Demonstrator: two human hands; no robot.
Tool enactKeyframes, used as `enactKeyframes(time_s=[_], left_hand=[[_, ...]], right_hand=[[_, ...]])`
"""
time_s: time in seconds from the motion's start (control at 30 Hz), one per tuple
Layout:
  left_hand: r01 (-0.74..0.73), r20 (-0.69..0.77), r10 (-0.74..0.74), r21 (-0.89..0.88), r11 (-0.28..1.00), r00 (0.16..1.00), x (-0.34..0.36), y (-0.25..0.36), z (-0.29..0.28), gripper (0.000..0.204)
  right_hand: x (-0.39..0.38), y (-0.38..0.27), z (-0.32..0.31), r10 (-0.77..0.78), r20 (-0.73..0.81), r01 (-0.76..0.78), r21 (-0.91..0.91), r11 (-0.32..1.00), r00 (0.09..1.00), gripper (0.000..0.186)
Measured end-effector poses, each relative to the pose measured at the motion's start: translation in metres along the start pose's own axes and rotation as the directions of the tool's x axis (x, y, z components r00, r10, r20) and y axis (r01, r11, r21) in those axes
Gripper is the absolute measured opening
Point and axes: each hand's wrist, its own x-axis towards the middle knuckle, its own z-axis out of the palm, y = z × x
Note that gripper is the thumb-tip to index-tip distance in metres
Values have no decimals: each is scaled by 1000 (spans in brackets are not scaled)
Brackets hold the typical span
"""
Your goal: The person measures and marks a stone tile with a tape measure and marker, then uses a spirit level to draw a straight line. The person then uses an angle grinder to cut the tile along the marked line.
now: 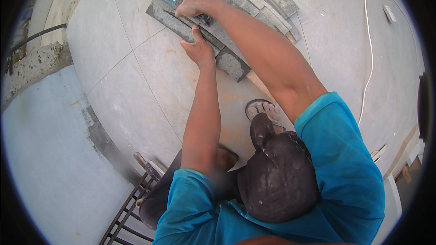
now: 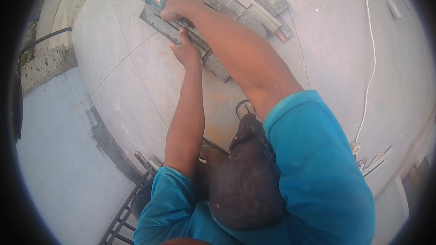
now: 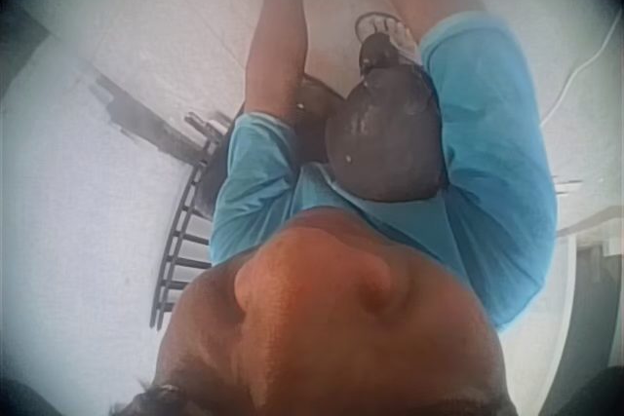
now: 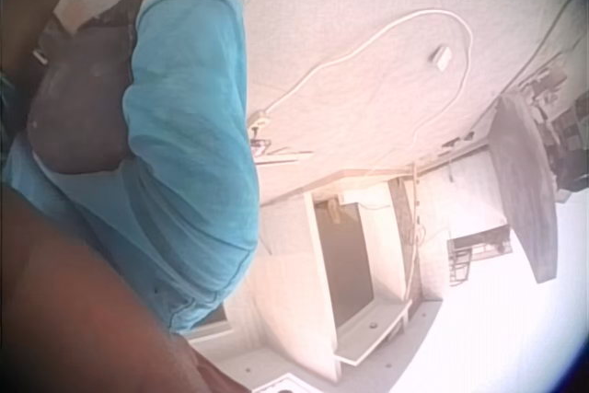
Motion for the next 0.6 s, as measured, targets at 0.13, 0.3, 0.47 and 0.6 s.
enactKeyframes(time_s=[0.13, 0.3, 0.47, 0.6], left_hand=[[23, 18, -23, -7, 1000, 1000, -2, 3, -1, 103], [26, 22, -26, -4, 1000, 999, -1, 4, -2, 103], [6, -9, -6, -3, 1000, 1000, -3, 3, -1, 96], [2, -1, -2, -1, 1000, 1000, -3, 3, -2, 98]], right_hand=[[-1, 0, 0, -10, -18, 9, -14, 1000, 1000, 41], [-5, 4, -1, -21, -9, 21, -17, 1000, 1000, 40], [-9, 10, 3, -32, -32, 32, -16, 999, 999, 39], [-10, 14, 5, -41, -41, 40, -15, 999, 998, 38]])
